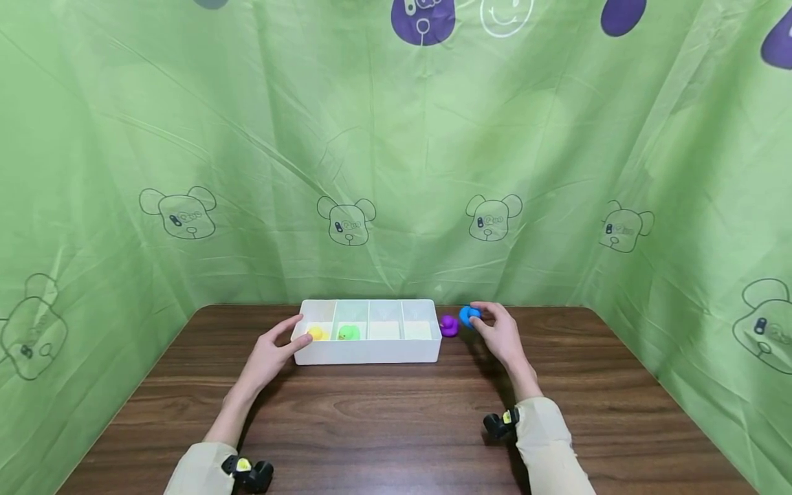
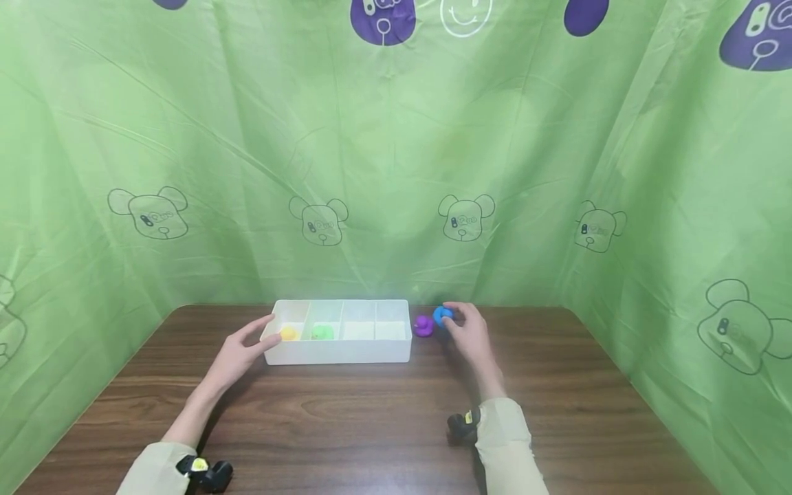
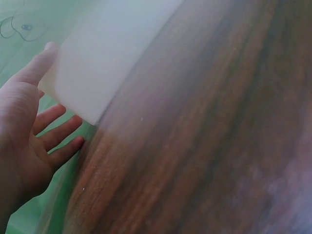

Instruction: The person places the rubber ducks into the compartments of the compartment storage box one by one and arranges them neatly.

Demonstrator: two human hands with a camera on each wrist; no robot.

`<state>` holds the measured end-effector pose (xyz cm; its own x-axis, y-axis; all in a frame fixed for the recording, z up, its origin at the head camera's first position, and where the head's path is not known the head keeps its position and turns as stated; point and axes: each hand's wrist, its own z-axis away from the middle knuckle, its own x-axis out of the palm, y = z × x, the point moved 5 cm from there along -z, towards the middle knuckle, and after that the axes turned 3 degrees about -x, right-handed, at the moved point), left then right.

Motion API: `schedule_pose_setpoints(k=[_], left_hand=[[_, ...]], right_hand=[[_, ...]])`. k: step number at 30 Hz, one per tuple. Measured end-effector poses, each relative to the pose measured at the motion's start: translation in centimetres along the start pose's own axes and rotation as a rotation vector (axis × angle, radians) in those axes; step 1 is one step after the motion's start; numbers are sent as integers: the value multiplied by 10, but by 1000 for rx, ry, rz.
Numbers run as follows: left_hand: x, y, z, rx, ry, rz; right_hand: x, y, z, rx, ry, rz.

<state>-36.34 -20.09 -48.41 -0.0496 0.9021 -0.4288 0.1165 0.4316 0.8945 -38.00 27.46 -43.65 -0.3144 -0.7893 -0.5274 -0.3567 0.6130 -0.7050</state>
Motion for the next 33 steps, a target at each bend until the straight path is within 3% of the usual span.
schedule_pose_setpoints(k=[12, 33], left_hand=[[0, -2, -1, -2, -3, 7], [-1, 0, -4, -5, -11, 5]], right_hand=[[9, -19, -4, -91, 19, -9], [24, -46, -4, -125, -45, -23]])
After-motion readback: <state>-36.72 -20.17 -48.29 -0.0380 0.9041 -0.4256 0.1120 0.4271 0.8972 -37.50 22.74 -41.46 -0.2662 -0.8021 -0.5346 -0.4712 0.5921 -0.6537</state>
